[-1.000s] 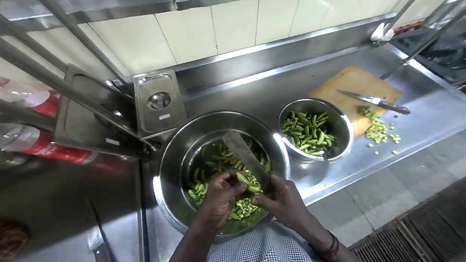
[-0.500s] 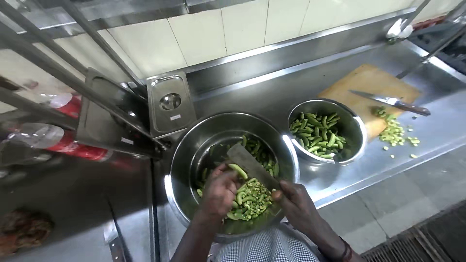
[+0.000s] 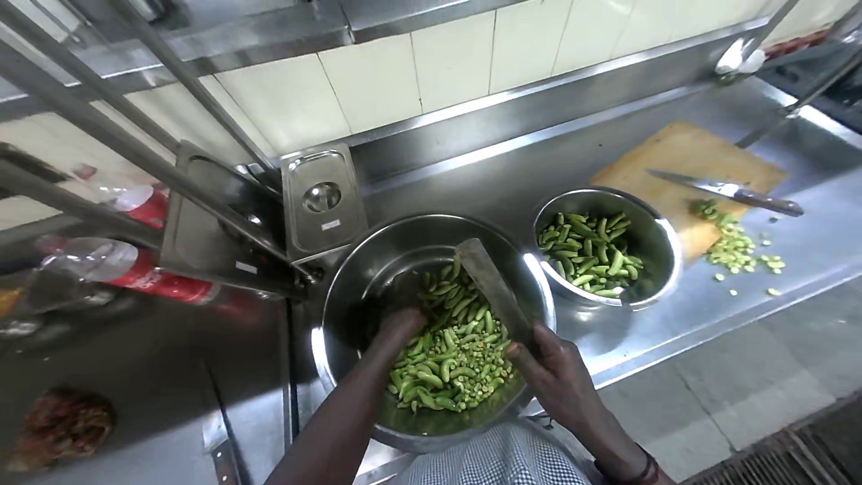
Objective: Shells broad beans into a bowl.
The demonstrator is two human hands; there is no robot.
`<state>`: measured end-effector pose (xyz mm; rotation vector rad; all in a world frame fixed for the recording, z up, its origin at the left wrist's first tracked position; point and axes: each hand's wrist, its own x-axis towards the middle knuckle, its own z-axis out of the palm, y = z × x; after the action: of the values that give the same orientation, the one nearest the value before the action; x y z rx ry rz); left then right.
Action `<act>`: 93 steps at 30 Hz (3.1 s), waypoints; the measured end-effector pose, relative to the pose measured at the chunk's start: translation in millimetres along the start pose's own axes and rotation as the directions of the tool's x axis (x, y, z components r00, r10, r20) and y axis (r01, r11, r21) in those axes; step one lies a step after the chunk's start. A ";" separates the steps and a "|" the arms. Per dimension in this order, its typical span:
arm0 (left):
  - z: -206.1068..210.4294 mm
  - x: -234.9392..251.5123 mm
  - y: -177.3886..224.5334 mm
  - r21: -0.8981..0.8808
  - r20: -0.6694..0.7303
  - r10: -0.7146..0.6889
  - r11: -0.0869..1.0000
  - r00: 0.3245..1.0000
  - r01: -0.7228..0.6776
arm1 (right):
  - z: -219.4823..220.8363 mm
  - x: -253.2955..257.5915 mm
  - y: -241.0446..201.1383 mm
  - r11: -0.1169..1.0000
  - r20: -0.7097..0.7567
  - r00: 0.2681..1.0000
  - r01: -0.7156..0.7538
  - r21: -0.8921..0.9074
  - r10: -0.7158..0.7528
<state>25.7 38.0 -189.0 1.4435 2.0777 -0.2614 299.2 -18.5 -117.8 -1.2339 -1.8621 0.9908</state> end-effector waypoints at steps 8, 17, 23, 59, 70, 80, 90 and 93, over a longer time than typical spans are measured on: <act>4.0 10.2 -7.7 -0.189 -0.096 0.054 0.979 0.994 -0.072 | 0.6 2.5 1.1 0.999 0.020 1.000 0.012 0.048 -0.013; 18.4 14.9 -9.1 -0.125 -0.059 0.195 0.972 0.979 -0.201 | -5.6 1.1 2.2 0.998 0.015 1.000 -0.019 0.060 0.018; -25.6 -51.2 15.3 -0.398 -0.148 0.253 0.870 0.956 -0.291 | -10.1 0.4 2.1 0.993 0.014 0.997 -0.071 0.092 0.070; -18.0 -139.4 39.2 -0.960 -0.280 0.201 -0.087 0.939 -0.268 | 3.6 2.4 -6.9 0.997 0.073 0.997 0.015 0.072 -0.021; -10.4 -148.1 53.6 -0.975 -0.054 0.285 -0.223 0.957 0.011 | 13.2 1.6 -15.1 0.996 0.079 0.994 0.083 -0.025 -0.081; -26.4 -134.3 35.0 -0.905 -0.169 0.063 -0.406 0.984 -0.130 | 8.3 3.4 -5.5 0.994 0.094 0.989 0.113 -0.003 -0.112; -54.8 -75.9 8.1 -0.815 -0.401 0.036 0.442 0.915 -0.375 | 0.4 7.0 -2.2 0.999 -0.023 1.000 0.009 -0.050 -0.010; -39.0 -38.1 18.4 -0.349 -0.243 0.222 0.888 0.944 -0.298 | -1.1 6.8 -1.3 0.999 -0.037 0.999 -0.004 -0.033 0.003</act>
<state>37.6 33.6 -132.9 1.5243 1.9119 0.3922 297.5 -12.1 -115.3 -1.2671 -1.8546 0.9363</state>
